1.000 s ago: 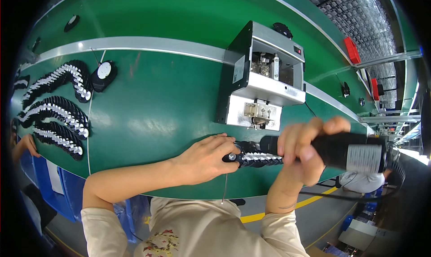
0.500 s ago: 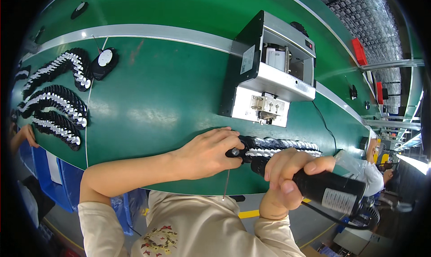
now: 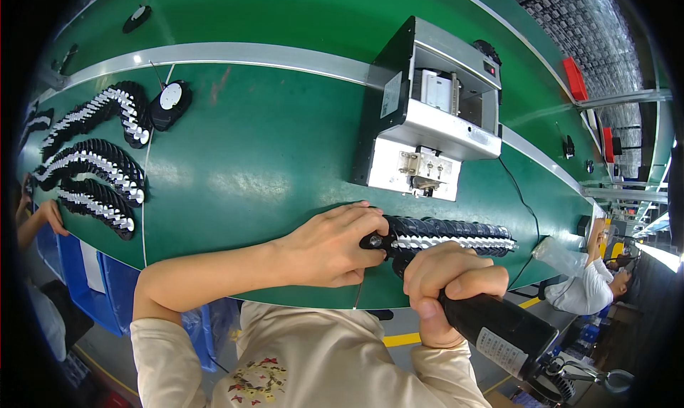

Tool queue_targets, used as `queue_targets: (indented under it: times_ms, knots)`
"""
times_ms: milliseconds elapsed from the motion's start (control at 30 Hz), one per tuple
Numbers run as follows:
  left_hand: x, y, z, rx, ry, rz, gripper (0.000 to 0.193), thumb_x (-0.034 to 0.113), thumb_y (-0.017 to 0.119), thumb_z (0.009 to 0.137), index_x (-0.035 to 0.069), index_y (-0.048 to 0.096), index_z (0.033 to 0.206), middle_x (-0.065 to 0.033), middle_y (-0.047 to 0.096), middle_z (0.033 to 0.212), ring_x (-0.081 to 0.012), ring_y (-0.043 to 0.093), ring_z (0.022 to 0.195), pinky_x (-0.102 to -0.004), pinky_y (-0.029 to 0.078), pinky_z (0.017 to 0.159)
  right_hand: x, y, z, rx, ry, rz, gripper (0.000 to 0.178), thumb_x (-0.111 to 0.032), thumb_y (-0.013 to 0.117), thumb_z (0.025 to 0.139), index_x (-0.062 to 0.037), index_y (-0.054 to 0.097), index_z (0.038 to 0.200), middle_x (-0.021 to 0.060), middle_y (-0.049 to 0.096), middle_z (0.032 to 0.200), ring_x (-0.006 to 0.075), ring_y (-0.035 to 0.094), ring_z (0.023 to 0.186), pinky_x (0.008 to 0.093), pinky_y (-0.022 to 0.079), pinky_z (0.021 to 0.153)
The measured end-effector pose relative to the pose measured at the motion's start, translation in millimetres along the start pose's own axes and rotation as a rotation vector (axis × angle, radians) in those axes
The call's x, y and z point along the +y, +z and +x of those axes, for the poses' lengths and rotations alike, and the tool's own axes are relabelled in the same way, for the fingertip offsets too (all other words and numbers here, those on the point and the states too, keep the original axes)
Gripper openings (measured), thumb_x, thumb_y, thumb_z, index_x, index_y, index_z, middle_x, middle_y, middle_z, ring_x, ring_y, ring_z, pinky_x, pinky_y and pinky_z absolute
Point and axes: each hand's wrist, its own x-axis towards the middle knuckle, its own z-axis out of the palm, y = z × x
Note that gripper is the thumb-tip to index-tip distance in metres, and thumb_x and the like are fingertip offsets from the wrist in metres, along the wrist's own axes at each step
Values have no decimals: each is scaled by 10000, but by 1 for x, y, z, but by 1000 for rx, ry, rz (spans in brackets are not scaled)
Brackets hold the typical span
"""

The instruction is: The person assembles electronic lighting components by securing circuit boards into a housing with screws using an electric screwdriver.

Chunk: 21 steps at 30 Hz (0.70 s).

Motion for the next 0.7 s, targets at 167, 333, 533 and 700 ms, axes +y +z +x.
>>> queue_targets:
  times_ms: [167, 333, 533, 700]
  knots:
    - [1, -4, -1, 37, -65, -30, 291, 144, 764, 610, 104, 691, 889, -121, 508, 1182, -335, 554, 1078, -463, 432, 1023, 0, -5, -3, 14, 31, -5, 454, 81, 695, 677, -40, 471, 1053, 85, 571, 611, 215, 554, 464, 361, 496, 472]
    - [-1, -13, 0, 51, -47, -40, 298, 116, 750, 610, 112, 699, 903, -112, 538, 1201, -306, 534, 1122, -460, 423, 964, -31, -30, 15, 63, -170, 100, 595, -18, 666, 766, -131, 385, 1278, 32, 544, 581, 161, 551, 466, 321, 513, 474]
    - [-4, -79, -1, -240, -120, -91, 444, 77, 721, 591, 133, 635, 1023, -61, 572, 1196, -275, 491, 1195, -442, 330, 967, -36, -48, 14, 225, -218, 100, 617, 0, 628, 766, -72, 365, 1319, 25, 502, 601, 145, 510, 428, 281, 483, 454]
    - [-46, -114, -4, 325, -372, 578, 577, 53, 683, 719, 79, 510, 1269, -173, 512, 1299, -341, 454, 1240, -446, 336, 1038, -26, -47, 8, 153, -240, 70, 576, 21, 652, 741, -75, 398, 1249, 31, 518, 608, 145, 529, 424, 274, 484, 415]
